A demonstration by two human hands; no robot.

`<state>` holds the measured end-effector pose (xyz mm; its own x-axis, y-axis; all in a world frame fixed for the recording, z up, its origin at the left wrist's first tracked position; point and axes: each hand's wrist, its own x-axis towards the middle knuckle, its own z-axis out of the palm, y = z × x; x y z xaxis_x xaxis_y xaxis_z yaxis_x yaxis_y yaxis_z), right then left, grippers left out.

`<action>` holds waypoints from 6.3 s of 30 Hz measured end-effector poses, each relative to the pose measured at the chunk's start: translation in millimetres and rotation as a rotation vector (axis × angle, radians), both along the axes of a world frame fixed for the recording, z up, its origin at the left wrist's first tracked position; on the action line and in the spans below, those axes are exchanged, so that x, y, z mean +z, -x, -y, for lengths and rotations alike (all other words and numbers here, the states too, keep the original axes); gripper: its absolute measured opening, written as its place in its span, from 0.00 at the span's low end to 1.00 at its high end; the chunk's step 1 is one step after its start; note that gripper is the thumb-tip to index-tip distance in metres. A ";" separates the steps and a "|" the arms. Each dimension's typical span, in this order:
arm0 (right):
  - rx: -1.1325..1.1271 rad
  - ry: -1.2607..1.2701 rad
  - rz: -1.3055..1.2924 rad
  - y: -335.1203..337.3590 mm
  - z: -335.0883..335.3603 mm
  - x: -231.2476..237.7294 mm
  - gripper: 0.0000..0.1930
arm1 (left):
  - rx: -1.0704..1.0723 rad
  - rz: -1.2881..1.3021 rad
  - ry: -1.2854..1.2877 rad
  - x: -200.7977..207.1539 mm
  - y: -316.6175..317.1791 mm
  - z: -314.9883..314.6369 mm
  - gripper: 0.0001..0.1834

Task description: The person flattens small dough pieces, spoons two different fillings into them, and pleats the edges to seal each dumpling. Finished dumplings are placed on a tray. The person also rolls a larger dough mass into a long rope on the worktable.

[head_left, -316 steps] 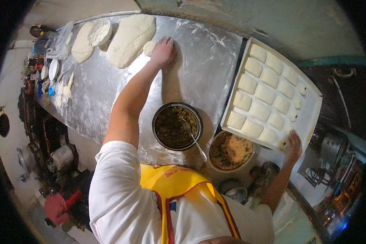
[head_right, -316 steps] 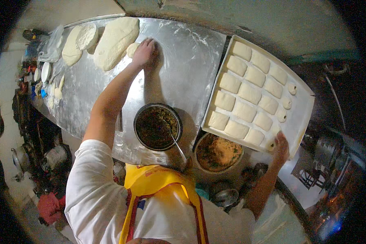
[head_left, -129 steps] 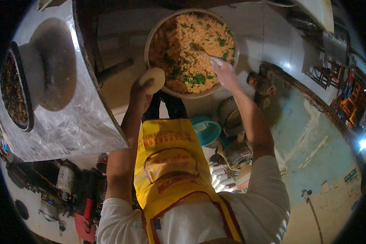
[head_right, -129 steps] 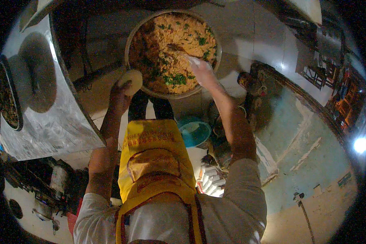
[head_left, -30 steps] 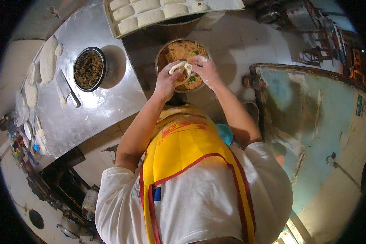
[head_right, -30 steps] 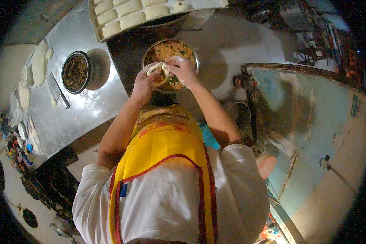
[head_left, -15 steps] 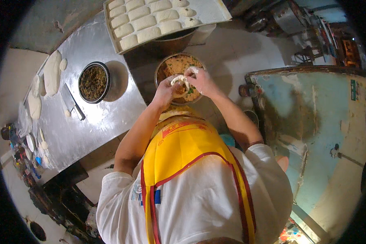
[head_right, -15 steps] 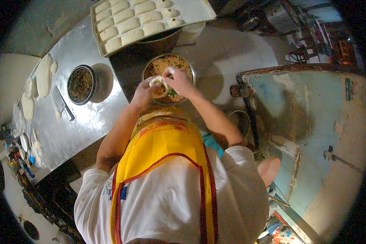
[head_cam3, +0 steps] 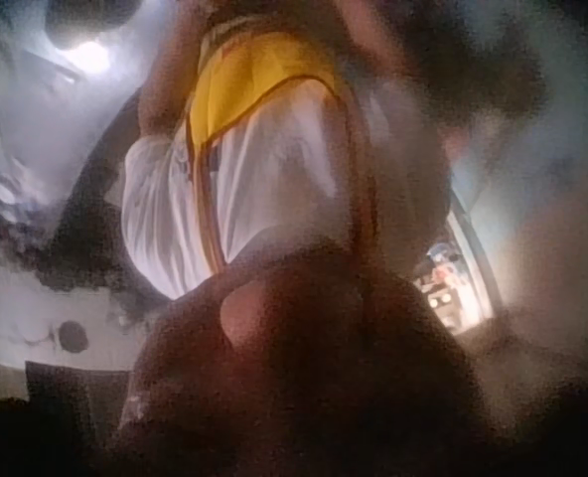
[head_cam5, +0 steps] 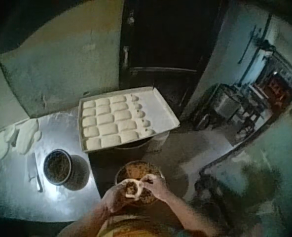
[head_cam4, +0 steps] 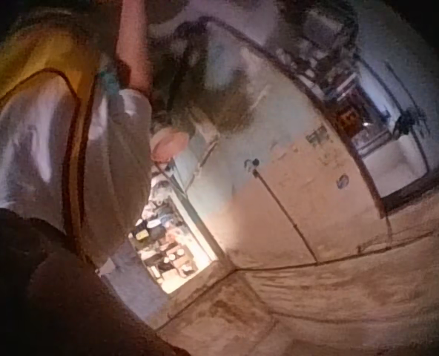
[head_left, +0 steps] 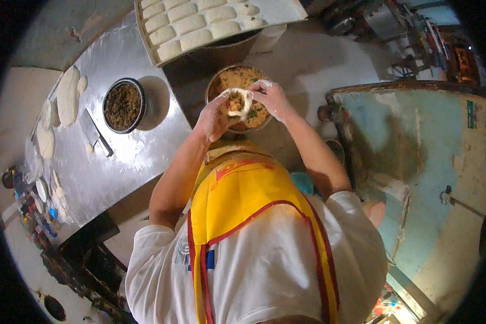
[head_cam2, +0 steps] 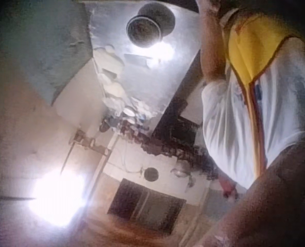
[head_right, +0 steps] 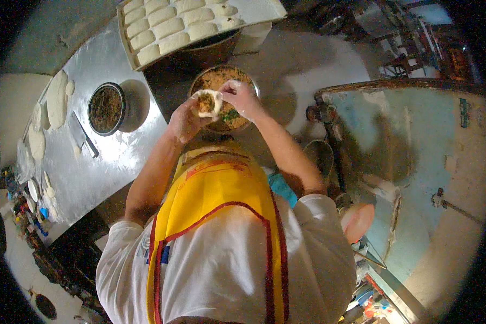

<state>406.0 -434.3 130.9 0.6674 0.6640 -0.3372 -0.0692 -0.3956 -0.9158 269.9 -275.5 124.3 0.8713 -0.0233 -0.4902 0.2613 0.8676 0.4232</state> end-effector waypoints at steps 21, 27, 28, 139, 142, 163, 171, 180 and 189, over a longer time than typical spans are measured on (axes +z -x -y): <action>0.075 0.033 0.189 19.3 -15.4 -3.1 0.08 | 0.024 -0.115 -0.186 3.5 12.3 -4.9 0.17; 0.216 0.024 0.352 23.7 -16.0 1.4 0.09 | 0.174 -0.152 -0.132 8.1 13.0 9.4 0.15; 0.256 0.066 0.529 24.2 -14.7 3.1 0.09 | 0.148 -0.122 -0.230 6.0 11.9 11.1 0.16; 0.315 0.121 0.860 18.7 -38.2 49.8 0.10 | 0.119 0.124 0.184 -6.8 -12.9 0.9 0.35; 0.339 0.120 0.860 14.2 -32.9 46.8 0.10 | 0.293 -0.102 0.214 2.6 -27.3 9.8 0.37; 0.595 -0.099 0.202 -131.4 -3.9 18.8 0.32 | -0.045 0.013 0.344 6.9 -131.6 11.7 0.46; -0.090 -0.304 -0.487 -242.2 -20.2 -31.3 0.22 | -0.030 -0.238 -1.251 -57.8 -31.3 -4.8 0.35; 0.194 0.250 0.429 -361.6 -65.9 -68.0 0.26 | -0.226 -0.719 -2.217 -134.5 91.4 -42.3 0.41; 0.307 0.499 0.641 -360.5 -67.3 -71.7 0.26 | -0.192 -0.660 -2.100 -120.0 88.7 -44.3 0.40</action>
